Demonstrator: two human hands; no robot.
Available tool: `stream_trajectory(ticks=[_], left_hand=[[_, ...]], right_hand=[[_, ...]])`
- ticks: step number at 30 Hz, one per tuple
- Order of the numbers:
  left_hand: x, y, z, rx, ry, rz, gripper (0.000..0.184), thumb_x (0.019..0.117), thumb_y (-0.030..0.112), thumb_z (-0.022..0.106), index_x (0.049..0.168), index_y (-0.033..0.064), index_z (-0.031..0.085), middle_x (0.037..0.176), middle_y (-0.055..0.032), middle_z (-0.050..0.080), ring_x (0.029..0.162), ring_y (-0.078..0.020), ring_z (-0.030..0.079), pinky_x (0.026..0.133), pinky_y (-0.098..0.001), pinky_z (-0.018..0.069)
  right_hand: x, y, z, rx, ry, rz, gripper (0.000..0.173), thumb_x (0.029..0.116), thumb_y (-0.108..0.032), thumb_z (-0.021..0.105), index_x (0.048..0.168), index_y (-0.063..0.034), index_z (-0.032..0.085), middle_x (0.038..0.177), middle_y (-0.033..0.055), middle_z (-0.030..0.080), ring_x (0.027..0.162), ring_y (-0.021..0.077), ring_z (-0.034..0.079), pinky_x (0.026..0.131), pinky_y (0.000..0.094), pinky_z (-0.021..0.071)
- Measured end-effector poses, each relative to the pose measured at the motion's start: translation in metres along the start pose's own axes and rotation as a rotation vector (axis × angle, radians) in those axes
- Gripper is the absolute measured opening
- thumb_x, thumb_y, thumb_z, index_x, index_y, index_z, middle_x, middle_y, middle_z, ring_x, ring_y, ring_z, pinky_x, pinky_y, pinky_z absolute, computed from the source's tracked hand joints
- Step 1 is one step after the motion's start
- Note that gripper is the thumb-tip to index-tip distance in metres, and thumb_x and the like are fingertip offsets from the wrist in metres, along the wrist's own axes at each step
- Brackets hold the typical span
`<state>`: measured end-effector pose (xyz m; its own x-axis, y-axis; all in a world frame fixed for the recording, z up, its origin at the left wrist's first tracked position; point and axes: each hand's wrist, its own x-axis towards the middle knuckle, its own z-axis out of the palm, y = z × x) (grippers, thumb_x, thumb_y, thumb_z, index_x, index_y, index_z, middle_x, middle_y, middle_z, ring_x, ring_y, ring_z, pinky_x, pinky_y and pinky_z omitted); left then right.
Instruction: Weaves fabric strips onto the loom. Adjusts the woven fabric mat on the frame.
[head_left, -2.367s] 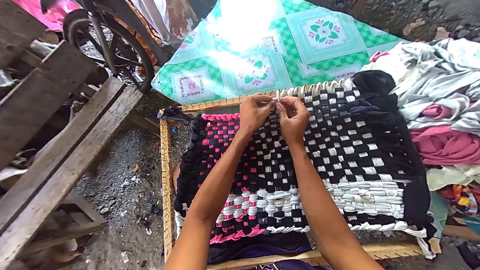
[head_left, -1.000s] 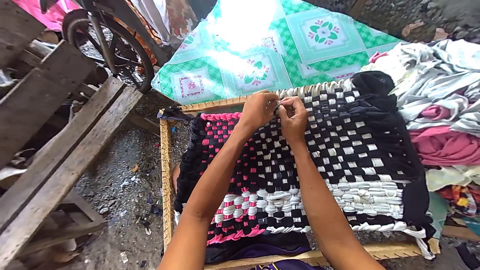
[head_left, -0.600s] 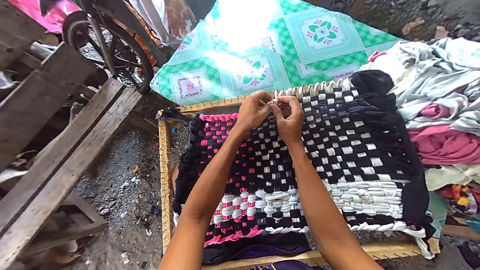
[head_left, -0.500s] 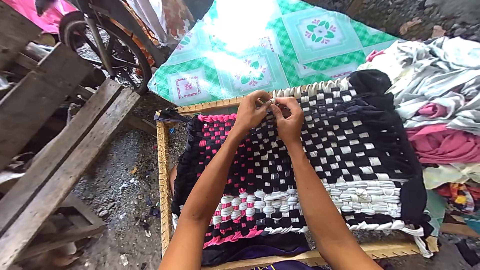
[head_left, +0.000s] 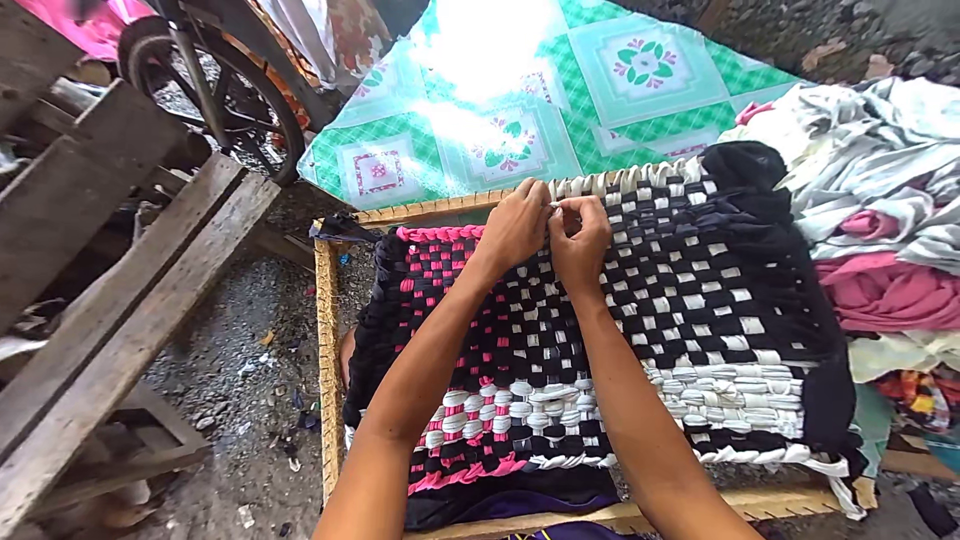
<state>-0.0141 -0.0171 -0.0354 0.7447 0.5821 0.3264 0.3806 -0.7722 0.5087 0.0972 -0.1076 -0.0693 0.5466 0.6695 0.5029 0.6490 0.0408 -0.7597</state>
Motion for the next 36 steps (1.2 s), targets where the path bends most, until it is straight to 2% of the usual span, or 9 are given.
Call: stream_trajectory(ticks=[6, 14, 18, 22, 25, 27, 29, 33, 36], left_hand=[[-0.001, 0.001, 0.004, 0.075, 0.023, 0.008, 0.021, 0.102, 0.016, 0.053, 0.112, 0.0011, 0.064, 0.112, -0.0154, 0.066, 0.096, -0.029, 0.069, 0.08, -0.0455, 0.059], [0.0, 0.008, 0.012, 0.15, 0.079, -0.087, 0.021, 0.0993, 0.015, 0.055, 0.111, 0.0015, 0.064, 0.112, -0.0159, 0.065, 0.092, -0.0306, 0.07, 0.072, -0.0462, 0.0593], [0.003, 0.009, 0.013, 0.177, 0.041, -0.147, 0.022, 0.0973, 0.016, 0.058, 0.111, 0.0019, 0.065, 0.112, -0.0157, 0.066, 0.093, -0.0313, 0.07, 0.072, -0.0481, 0.0589], [0.001, 0.006, 0.006, 0.075, 0.047, -0.036, 0.021, 0.101, 0.018, 0.054, 0.115, 0.0069, 0.066, 0.109, -0.011, 0.07, 0.096, -0.0282, 0.071, 0.074, -0.0498, 0.0577], [0.0, 0.005, 0.002, 0.005, -0.001, -0.043, 0.035, 0.0918, 0.012, 0.065, 0.126, 0.0097, 0.067, 0.116, -0.0102, 0.07, 0.106, -0.0282, 0.069, 0.085, -0.0502, 0.058], [0.001, 0.001, 0.005, -0.065, 0.04, -0.044, 0.027, 0.0915, 0.011, 0.067, 0.118, 0.0081, 0.074, 0.11, -0.0111, 0.071, 0.101, -0.0262, 0.069, 0.086, -0.0478, 0.0585], [0.002, -0.004, 0.007, -0.151, 0.113, -0.039, 0.019, 0.0928, 0.014, 0.068, 0.108, 0.0095, 0.079, 0.103, -0.0085, 0.074, 0.094, -0.0199, 0.071, 0.085, -0.0415, 0.0591], [0.001, -0.008, 0.005, -0.296, 0.156, -0.054, 0.015, 0.0917, 0.012, 0.072, 0.102, 0.0092, 0.081, 0.104, -0.0071, 0.076, 0.099, -0.0141, 0.071, 0.092, -0.0349, 0.0579], [0.001, -0.007, 0.002, -0.288, 0.152, -0.079, 0.013, 0.0903, 0.01, 0.072, 0.099, 0.0091, 0.081, 0.103, -0.0077, 0.074, 0.098, -0.0145, 0.07, 0.089, -0.0339, 0.0581]], right_hand=[[0.001, -0.001, 0.0, -0.04, -0.01, 0.037, 0.019, 0.0961, -0.02, 0.064, 0.104, -0.0036, 0.071, 0.099, 0.0085, 0.067, 0.083, 0.0118, 0.065, 0.073, 0.0262, 0.056], [0.003, 0.0, 0.002, -0.032, -0.025, 0.07, 0.019, 0.0964, -0.022, 0.064, 0.101, -0.0055, 0.073, 0.099, 0.0069, 0.068, 0.083, 0.0106, 0.066, 0.075, 0.0255, 0.0563], [0.004, -0.002, 0.004, -0.084, -0.057, 0.097, 0.02, 0.097, -0.022, 0.063, 0.101, -0.0046, 0.073, 0.096, 0.0083, 0.069, 0.084, 0.0153, 0.066, 0.078, 0.0312, 0.0553], [0.003, -0.001, 0.004, -0.048, -0.008, 0.08, 0.019, 0.0986, -0.018, 0.061, 0.104, -0.003, 0.072, 0.099, 0.0098, 0.067, 0.084, 0.0139, 0.066, 0.077, 0.0277, 0.0565], [0.002, 0.002, 0.004, -0.013, 0.013, 0.04, 0.019, 0.1006, -0.014, 0.058, 0.108, -0.0017, 0.07, 0.104, 0.0108, 0.067, 0.087, 0.0137, 0.066, 0.078, 0.0262, 0.0564], [0.001, 0.003, 0.005, 0.011, 0.013, 0.015, 0.018, 0.1007, -0.014, 0.058, 0.108, -0.0027, 0.07, 0.105, 0.0098, 0.066, 0.087, 0.0123, 0.065, 0.076, 0.0249, 0.0565], [0.002, 0.003, 0.005, 0.027, 0.021, -0.004, 0.017, 0.1004, -0.015, 0.06, 0.107, -0.0034, 0.071, 0.104, 0.0091, 0.066, 0.085, 0.0117, 0.065, 0.075, 0.0251, 0.0571], [0.002, 0.004, 0.004, 0.036, 0.018, 0.009, 0.018, 0.0997, -0.017, 0.062, 0.106, -0.0038, 0.073, 0.102, 0.0085, 0.067, 0.084, 0.0107, 0.065, 0.074, 0.0241, 0.0571], [0.0, 0.004, 0.004, 0.039, 0.017, 0.007, 0.017, 0.0992, -0.016, 0.062, 0.105, -0.0033, 0.073, 0.102, 0.0087, 0.066, 0.083, 0.0105, 0.065, 0.073, 0.0232, 0.057]])
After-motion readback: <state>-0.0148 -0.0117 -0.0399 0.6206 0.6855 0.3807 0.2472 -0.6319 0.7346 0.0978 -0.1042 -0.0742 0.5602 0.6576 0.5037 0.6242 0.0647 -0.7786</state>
